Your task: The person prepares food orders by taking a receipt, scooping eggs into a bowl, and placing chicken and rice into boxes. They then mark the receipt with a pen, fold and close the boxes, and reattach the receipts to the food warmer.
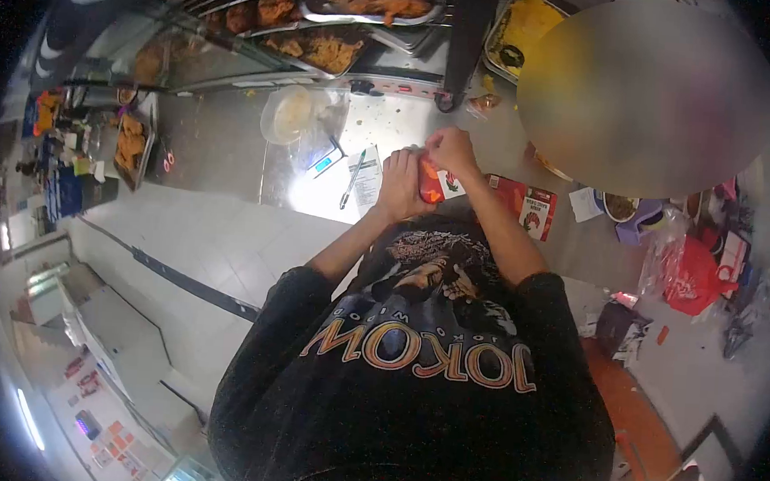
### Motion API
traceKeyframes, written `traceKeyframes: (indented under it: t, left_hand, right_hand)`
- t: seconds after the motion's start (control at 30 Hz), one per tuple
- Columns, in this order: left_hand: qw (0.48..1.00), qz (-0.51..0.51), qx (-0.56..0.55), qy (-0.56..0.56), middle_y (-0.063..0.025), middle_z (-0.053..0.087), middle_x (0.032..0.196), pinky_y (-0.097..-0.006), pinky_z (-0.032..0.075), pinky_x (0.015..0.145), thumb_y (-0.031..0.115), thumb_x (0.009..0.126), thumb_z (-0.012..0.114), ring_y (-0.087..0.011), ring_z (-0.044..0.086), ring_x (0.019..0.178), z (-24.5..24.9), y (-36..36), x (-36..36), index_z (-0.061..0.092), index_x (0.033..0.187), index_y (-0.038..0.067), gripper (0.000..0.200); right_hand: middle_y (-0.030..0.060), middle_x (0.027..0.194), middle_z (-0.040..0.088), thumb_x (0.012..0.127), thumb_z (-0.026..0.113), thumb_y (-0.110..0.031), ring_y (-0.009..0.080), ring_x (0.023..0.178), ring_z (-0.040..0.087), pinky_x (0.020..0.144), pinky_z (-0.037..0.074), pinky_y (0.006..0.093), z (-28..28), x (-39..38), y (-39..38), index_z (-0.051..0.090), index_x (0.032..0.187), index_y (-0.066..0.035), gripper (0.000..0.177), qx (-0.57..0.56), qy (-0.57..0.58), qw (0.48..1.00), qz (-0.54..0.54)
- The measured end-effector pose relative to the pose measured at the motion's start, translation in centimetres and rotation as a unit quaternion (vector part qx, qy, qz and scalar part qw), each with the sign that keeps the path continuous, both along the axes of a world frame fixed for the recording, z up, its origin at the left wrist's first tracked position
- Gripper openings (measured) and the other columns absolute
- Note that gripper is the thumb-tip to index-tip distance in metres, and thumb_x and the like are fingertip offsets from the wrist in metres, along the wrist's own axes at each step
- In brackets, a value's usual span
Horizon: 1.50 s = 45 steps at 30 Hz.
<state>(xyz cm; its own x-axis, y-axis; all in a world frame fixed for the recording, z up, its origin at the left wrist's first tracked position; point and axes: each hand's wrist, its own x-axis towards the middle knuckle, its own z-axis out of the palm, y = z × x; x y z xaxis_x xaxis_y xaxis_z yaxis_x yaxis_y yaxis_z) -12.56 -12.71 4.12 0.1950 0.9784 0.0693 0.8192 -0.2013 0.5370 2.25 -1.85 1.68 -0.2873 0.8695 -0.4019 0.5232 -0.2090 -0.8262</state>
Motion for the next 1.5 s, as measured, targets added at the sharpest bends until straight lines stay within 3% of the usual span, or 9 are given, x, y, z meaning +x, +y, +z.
traceKeyframes:
  t: [0.1, 0.33, 0.53, 0.67, 0.83, 1.03, 1.23, 1.4, 1.5]
  left_hand:
    - [0.998, 0.029, 0.018, -0.06, -0.0173, 0.049, 0.126, -0.051, 0.037, 0.101, 0.035, 0.046, 0.095, -0.0394, 0.046, 0.12, -1.1, -0.5, 0.0, 0.043, 0.131, 0.001, 0.106]
    - [0.997, 0.038, 0.004, -0.065, -0.0178, 0.05, 0.123, -0.0515, 0.038, 0.101, 0.031, 0.046, 0.096, -0.0397, 0.047, 0.119, -0.7, -0.6, -0.3, 0.045, 0.13, 0.002, 0.103]
    - [0.999, 0.004, 0.04, -0.031, -0.0198, 0.052, 0.128, -0.0542, 0.036, 0.104, 0.033, 0.048, 0.097, -0.0425, 0.046, 0.121, 0.1, -0.7, 0.2, 0.047, 0.137, 0.003, 0.106]
    - [0.999, 0.007, -0.013, 0.037, -0.0185, 0.045, 0.145, -0.0596, 0.027, 0.113, 0.035, 0.053, 0.097, -0.045, 0.036, 0.136, 1.0, -1.3, 0.9, 0.043, 0.145, 0.007, 0.11]
    - [0.994, -0.016, -0.056, 0.09, -0.0165, 0.037, 0.157, -0.0656, 0.022, 0.115, 0.034, 0.057, 0.096, -0.0457, 0.03, 0.144, 1.1, -0.8, 1.1, 0.041, 0.15, 0.016, 0.109]
    - [0.985, -0.02, -0.092, 0.143, -0.0156, 0.029, 0.162, -0.0702, 0.025, 0.111, 0.037, 0.061, 0.095, -0.0482, 0.027, 0.146, 2.2, -0.5, 2.3, 0.034, 0.155, 0.019, 0.113]
    - [0.985, 0.013, -0.076, 0.152, -0.0154, 0.023, 0.165, -0.0768, 0.027, 0.108, 0.024, 0.065, 0.092, -0.0492, 0.021, 0.15, 0.9, -1.3, 3.2, 0.029, 0.159, 0.023, 0.113]
    - [0.971, 0.026, -0.156, 0.179, -0.0152, 0.016, 0.168, -0.0768, 0.021, 0.112, 0.028, 0.059, 0.096, -0.0505, 0.015, 0.152, 2.0, -0.6, 3.9, 0.027, 0.16, 0.025, 0.122]
    - [0.967, 0.011, -0.182, 0.178, -0.0162, 0.013, 0.169, -0.0765, 0.017, 0.114, 0.032, 0.06, 0.095, -0.0508, 0.013, 0.152, 4.0, 0.8, 5.0, 0.027, 0.159, 0.028, 0.12]
  right_hand:
    - [0.0167, 0.08, 0.075, 0.085, 0.072, -0.005, 0.0259, 0.063, 0.075, 0.057, 0.06, 0.0351, 1.7, -0.7, 0.1, 0.075, 0.091, -0.001, 0.008, 0.06, -0.111, 0.986, 0.112]
    - [0.0153, 0.092, 0.075, 0.075, 0.084, -0.037, 0.0374, 0.09, 0.071, 0.084, 0.055, 0.0471, 3.7, 0.5, 1.0, 0.074, 0.112, -0.011, 0.047, 0.175, -0.202, 0.903, 0.337]
    - [0.0141, 0.088, 0.073, 0.088, 0.078, -0.033, 0.0215, 0.078, 0.07, 0.072, 0.055, 0.0359, 7.1, 10.2, -3.9, 0.065, 0.129, -0.008, 0.05, 0.142, -0.031, 0.989, 0.023]
    - [0.0105, 0.078, 0.072, 0.094, 0.073, -0.03, 0.0116, 0.067, 0.065, 0.063, 0.051, 0.0309, 6.1, 21.1, -8.2, 0.074, 0.111, -0.003, 0.032, 0.186, -0.077, 0.938, -0.282]
    - [0.003, 0.075, 0.07, 0.096, 0.072, -0.024, 0.007, 0.068, 0.061, 0.063, 0.05, 0.0272, 7.4, 32.4, -10.1, 0.075, 0.102, -0.002, 0.023, 0.276, -0.105, 0.843, -0.45]
    - [0.0116, 0.084, 0.075, 0.094, 0.071, -0.028, 0.0211, 0.074, 0.071, 0.07, 0.055, 0.0332, 8.9, 41.4, -3.0, 0.074, 0.103, -0.001, 0.028, 0.319, -0.168, 0.862, -0.358]
    - [0.0104, 0.085, 0.074, 0.094, 0.072, -0.027, 0.0139, 0.078, 0.069, 0.072, 0.054, 0.029, 6.1, 36.0, 0.7, 0.073, 0.107, 0.001, 0.031, 0.214, -0.055, 0.931, -0.29]
    - [0.0247, 0.123, 0.068, 0.092, 0.068, -0.046, 0.0447, 0.113, 0.065, 0.097, 0.051, 0.052, 0.1, 28.8, 6.0, 0.05, 0.144, -0.006, 0.068, 0.297, -0.191, 0.899, -0.259]
    - [0.0233, 0.123, 0.068, 0.092, 0.068, -0.043, 0.0434, 0.113, 0.065, 0.097, 0.051, 0.0519, 1.1, 26.9, 8.4, 0.049, 0.144, -0.009, 0.065, 0.127, -0.173, 0.921, -0.324]
